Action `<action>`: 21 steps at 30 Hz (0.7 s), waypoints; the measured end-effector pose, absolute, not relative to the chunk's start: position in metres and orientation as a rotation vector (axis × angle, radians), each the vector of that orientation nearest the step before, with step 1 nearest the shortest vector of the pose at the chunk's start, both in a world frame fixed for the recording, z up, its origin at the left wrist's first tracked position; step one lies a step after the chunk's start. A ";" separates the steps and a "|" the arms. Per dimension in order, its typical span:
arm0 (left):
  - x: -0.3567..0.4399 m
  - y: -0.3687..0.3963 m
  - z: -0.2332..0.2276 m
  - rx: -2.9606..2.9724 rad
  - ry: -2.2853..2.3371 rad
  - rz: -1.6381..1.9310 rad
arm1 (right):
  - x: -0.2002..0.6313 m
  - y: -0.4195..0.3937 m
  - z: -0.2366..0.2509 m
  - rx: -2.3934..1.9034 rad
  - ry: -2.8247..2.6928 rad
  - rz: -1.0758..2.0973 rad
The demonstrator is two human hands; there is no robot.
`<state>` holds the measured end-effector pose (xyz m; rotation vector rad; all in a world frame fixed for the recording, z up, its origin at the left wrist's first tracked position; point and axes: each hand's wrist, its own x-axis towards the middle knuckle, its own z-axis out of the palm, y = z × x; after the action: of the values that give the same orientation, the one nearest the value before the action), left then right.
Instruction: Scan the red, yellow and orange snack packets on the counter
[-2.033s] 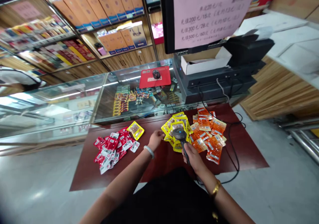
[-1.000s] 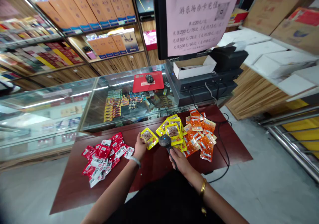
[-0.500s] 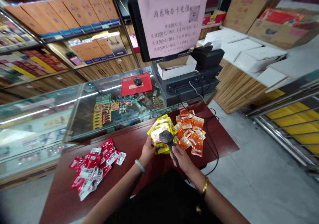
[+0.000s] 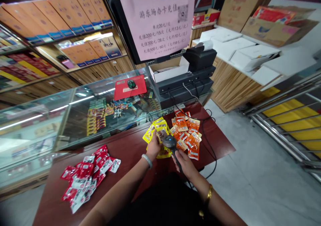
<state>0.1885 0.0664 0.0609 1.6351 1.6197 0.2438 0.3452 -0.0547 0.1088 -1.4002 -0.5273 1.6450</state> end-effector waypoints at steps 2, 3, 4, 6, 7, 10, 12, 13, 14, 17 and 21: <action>0.191 0.067 0.064 1.661 1.634 0.198 | 0.349 -0.050 0.107 -1.390 -0.531 1.664; 0.192 0.067 0.065 1.672 1.634 0.182 | 0.350 -0.048 0.106 -1.385 -0.529 1.675; 0.192 0.067 0.066 1.679 1.627 0.174 | 0.352 -0.046 0.105 -1.381 -0.528 1.687; 0.189 0.066 0.069 1.675 1.619 0.179 | 0.354 -0.042 0.102 -1.379 -0.534 1.720; 0.187 0.065 0.071 1.666 1.623 0.188 | 0.354 -0.041 0.101 -1.381 -0.543 1.740; 0.175 0.057 0.077 1.624 1.658 0.230 | 0.354 -0.038 0.102 -1.398 -0.565 1.795; 0.162 0.049 0.080 1.594 1.689 0.269 | 0.350 -0.037 0.103 -1.409 -0.569 1.832; 0.154 0.045 0.080 1.574 1.708 0.290 | 0.347 -0.037 0.103 -1.407 -0.572 1.848; 0.144 0.040 0.079 1.549 1.727 0.309 | 0.343 -0.037 0.103 -1.395 -0.586 1.871; 0.107 0.028 0.071 1.452 1.771 0.356 | 0.322 -0.037 0.103 -1.361 -0.630 1.941; 0.037 0.017 0.060 1.369 1.947 0.346 | 0.279 -0.040 0.104 -1.297 -0.689 1.977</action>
<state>0.0372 0.0171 0.0596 1.3694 1.9467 0.3461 0.2791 -0.0397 0.1040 -1.2972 -0.6889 1.9769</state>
